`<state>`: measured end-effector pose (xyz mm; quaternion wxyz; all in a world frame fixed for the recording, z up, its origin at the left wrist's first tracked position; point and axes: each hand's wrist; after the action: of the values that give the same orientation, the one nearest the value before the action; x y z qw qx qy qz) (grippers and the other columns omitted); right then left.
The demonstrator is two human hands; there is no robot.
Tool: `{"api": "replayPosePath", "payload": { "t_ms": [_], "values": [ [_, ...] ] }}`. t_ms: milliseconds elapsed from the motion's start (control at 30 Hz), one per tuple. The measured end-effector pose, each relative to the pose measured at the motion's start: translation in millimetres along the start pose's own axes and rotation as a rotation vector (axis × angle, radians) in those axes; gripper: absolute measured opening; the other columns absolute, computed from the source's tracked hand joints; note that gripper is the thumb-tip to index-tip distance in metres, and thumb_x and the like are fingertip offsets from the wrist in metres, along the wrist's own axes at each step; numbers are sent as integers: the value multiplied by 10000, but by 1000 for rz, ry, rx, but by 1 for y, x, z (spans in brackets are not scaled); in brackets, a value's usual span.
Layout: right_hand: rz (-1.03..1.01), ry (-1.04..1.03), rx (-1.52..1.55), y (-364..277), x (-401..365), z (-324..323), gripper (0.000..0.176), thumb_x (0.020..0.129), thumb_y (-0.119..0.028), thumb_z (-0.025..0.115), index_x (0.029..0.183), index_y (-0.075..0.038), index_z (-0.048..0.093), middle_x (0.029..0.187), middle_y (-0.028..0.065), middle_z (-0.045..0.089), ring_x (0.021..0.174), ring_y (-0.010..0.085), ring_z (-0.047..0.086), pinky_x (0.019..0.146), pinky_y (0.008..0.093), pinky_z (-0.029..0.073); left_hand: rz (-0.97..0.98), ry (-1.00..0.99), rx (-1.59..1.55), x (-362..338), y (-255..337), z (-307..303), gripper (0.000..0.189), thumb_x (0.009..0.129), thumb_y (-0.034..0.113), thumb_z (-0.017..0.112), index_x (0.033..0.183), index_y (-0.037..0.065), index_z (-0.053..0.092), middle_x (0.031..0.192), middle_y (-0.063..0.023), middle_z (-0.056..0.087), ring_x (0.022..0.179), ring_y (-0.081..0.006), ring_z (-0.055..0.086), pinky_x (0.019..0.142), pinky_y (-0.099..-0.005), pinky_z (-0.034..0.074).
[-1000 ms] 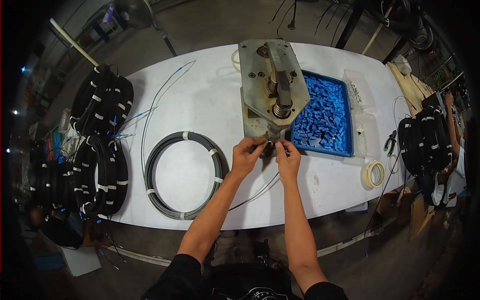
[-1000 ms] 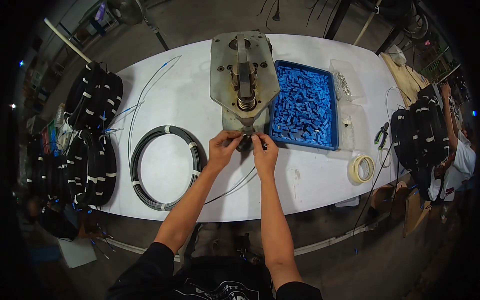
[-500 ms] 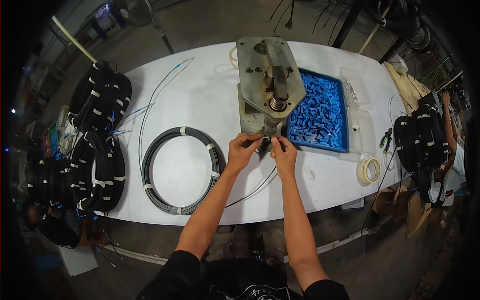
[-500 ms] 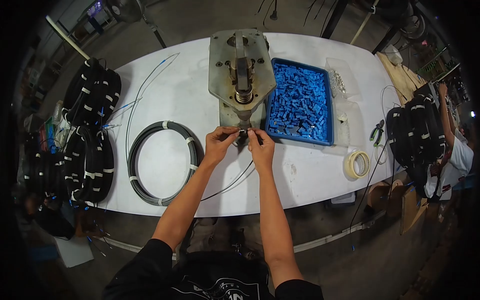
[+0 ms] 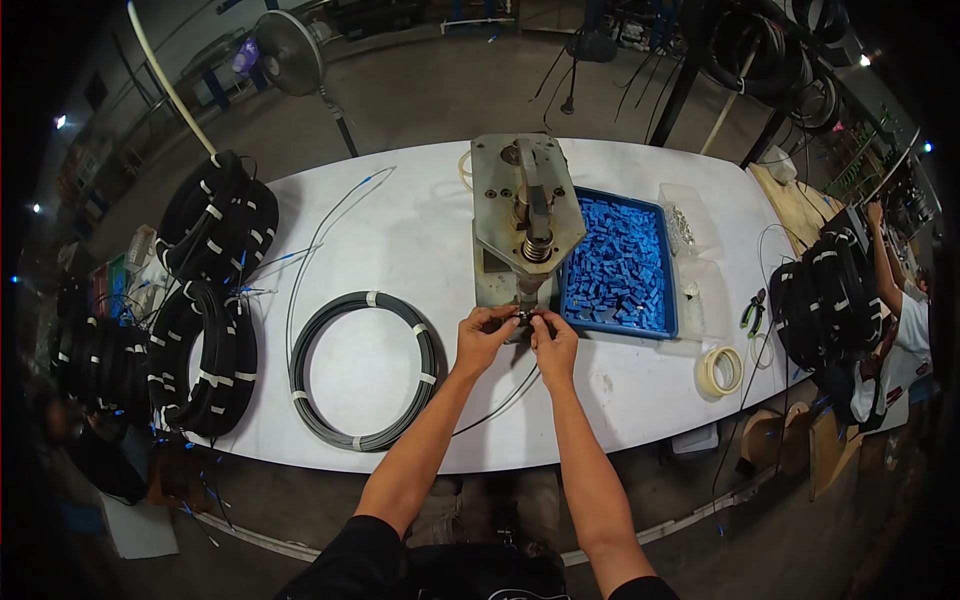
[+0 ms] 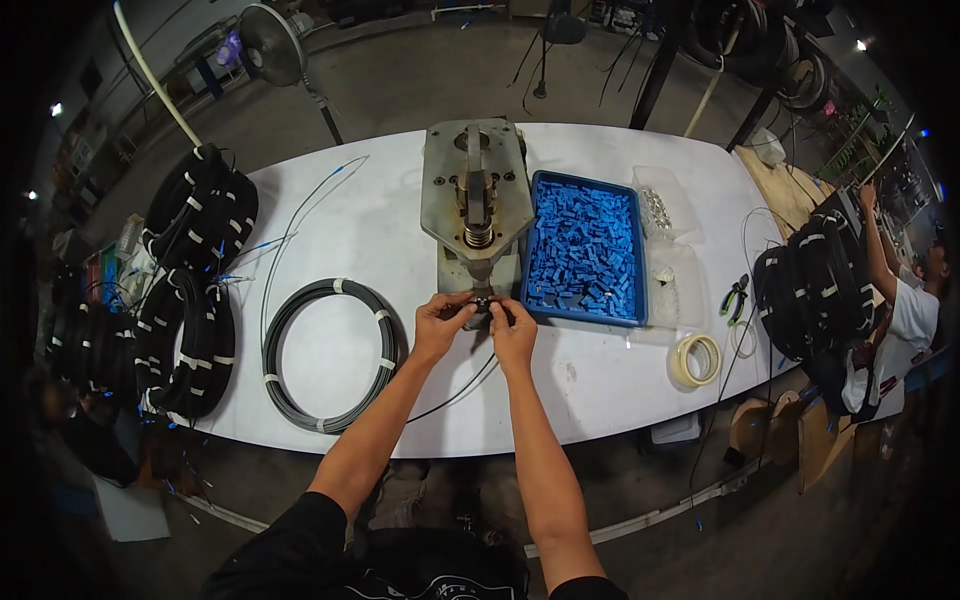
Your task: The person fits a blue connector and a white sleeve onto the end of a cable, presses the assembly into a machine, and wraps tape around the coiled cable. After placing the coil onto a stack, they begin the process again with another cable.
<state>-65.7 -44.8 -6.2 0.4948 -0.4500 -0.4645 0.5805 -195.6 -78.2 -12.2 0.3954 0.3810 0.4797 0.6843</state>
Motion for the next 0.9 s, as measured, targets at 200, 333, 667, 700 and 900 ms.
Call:
{"api": "replayPosePath", "payload": {
  "t_ms": [200, 333, 667, 700, 900],
  "values": [
    [0, -20, -2, 1, 0, -1, 146, 920, -121, 641, 997, -4, 682, 693, 4, 563, 526, 61, 467, 459, 218, 362, -120, -4, -1, 2, 7, 1, 138, 835, 16, 717, 965, -27, 704, 953, -73, 702, 832, -98, 621, 773, -235, 495],
    [19, -6, 42, -1, -1, 0, 173, 920, -136, 655, 1026, 0, 666, 684, -6, 555, 514, 50, 444, 445, 205, 334, -104, -18, -12, 2, 12, 0, 175, 844, 26, 712, 1008, -30, 695, 943, -67, 702, 829, -93, 616, 752, -225, 486],
    [-59, -14, 44, 6, 2, 0, 169, 916, -127, 658, 1019, 5, 673, 727, -3, 574, 528, 51, 448, 454, 204, 339, -156, -69, 79, 3, 13, -3, 226, 864, 85, 708, 1061, -24, 682, 933, -53, 703, 834, -95, 619, 737, -222, 481],
    [-63, -7, 48, 6, 2, -1, 169, 916, -127, 658, 1019, 5, 673, 727, -3, 574, 528, 51, 448, 454, 204, 339, -147, -55, 85, 2, 13, -3, 222, 865, 89, 709, 1055, -23, 684, 934, -56, 704, 839, -97, 622, 743, -226, 484],
    [-59, 2, 34, 1, -1, 1, 126, 895, -71, 655, 973, 23, 688, 767, 14, 584, 548, 70, 485, 483, 222, 384, -134, -46, 68, 2, 13, -1, 207, 866, 77, 704, 1043, -28, 685, 945, -68, 704, 867, -112, 633, 794, -246, 493]
  ]
}}
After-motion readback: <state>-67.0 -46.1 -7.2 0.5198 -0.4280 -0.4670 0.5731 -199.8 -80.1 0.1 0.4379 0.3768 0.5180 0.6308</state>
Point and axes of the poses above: each hand's wrist, its own x-axis towards the middle knuckle, its own z-axis out of the palm, y = z × x
